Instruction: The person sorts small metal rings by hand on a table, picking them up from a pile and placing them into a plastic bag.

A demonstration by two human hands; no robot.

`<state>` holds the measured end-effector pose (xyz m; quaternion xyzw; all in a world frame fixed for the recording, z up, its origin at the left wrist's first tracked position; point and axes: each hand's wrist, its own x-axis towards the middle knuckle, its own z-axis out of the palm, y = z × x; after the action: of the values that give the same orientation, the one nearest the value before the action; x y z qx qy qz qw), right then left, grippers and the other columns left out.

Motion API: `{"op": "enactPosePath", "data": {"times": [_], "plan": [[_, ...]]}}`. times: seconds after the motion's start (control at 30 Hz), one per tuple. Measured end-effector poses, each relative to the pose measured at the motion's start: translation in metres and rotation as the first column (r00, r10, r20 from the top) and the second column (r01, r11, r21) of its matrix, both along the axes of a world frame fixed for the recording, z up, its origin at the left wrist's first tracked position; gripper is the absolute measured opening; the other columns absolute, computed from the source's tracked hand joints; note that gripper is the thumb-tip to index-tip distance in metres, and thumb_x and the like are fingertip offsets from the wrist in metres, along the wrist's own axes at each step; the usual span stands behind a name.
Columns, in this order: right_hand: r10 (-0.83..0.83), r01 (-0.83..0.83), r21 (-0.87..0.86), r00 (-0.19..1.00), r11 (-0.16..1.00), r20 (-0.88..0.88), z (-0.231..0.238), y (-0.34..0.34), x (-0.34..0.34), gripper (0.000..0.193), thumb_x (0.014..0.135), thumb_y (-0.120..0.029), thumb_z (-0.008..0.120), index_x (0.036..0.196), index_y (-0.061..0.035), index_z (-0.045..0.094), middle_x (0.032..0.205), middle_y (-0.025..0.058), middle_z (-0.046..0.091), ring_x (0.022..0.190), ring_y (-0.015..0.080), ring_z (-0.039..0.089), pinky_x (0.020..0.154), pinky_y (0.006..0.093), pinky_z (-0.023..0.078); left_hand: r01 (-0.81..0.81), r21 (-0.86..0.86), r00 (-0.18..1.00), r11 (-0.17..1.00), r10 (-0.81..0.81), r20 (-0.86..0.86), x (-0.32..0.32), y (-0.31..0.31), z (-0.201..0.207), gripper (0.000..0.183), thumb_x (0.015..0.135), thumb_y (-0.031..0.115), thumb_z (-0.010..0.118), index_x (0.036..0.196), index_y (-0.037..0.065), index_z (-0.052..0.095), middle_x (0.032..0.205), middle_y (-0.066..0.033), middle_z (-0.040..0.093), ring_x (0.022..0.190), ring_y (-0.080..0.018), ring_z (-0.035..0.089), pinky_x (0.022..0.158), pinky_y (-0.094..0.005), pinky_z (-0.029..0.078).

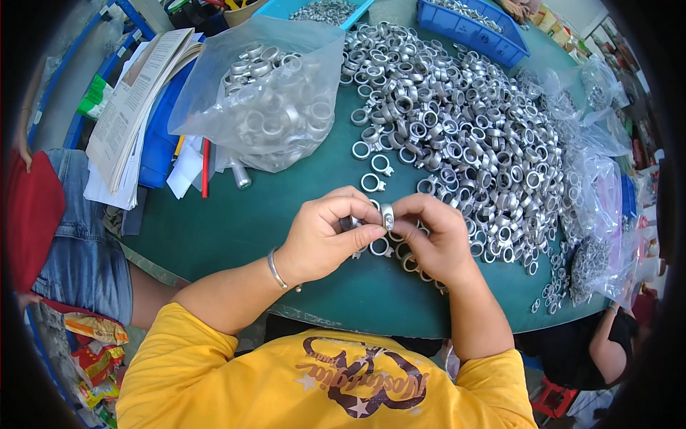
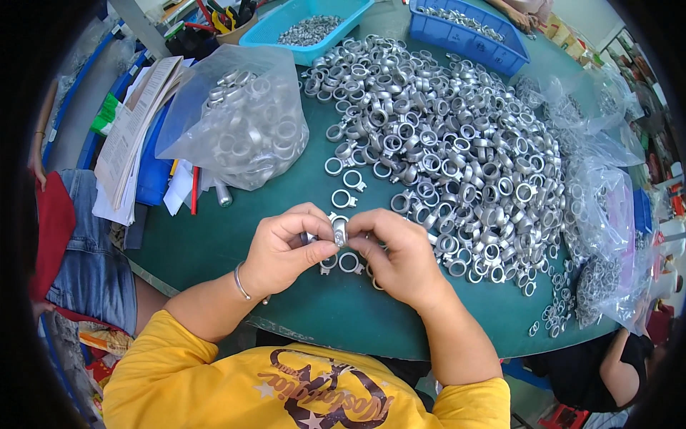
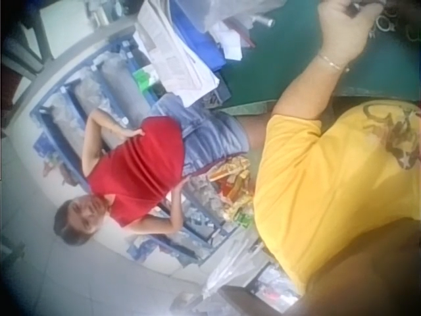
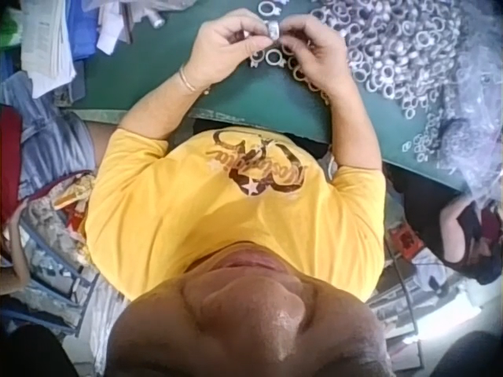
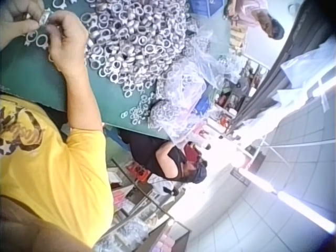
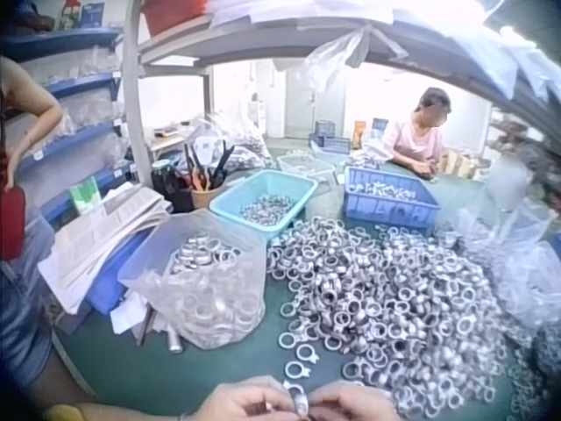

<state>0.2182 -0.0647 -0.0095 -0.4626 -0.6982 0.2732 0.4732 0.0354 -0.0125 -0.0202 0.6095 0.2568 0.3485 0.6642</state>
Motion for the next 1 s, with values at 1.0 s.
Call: {"op": "enactPosePath", "data": {"times": [1.0], "plan": [[-0.181,0.230,0.002,0.761,0.973,0.623,0.011,-0.006,0.012,0.014,0.065,-0.012,0.071,0.075,-0.0040,0.066,0.075,0.0057,0.057,0.073,0.0268,0.053,0.066,0.0369,0.042,0.112,-0.688,0.984,0.718,0.016,0.177,-0.001,0.013,0.007,0.009,0.091,0.013,0.054,0.089,0.004,0.052,0.078,-0.0060,0.055,0.062,-0.0106,0.053,0.038,-0.0175,0.034]]}}
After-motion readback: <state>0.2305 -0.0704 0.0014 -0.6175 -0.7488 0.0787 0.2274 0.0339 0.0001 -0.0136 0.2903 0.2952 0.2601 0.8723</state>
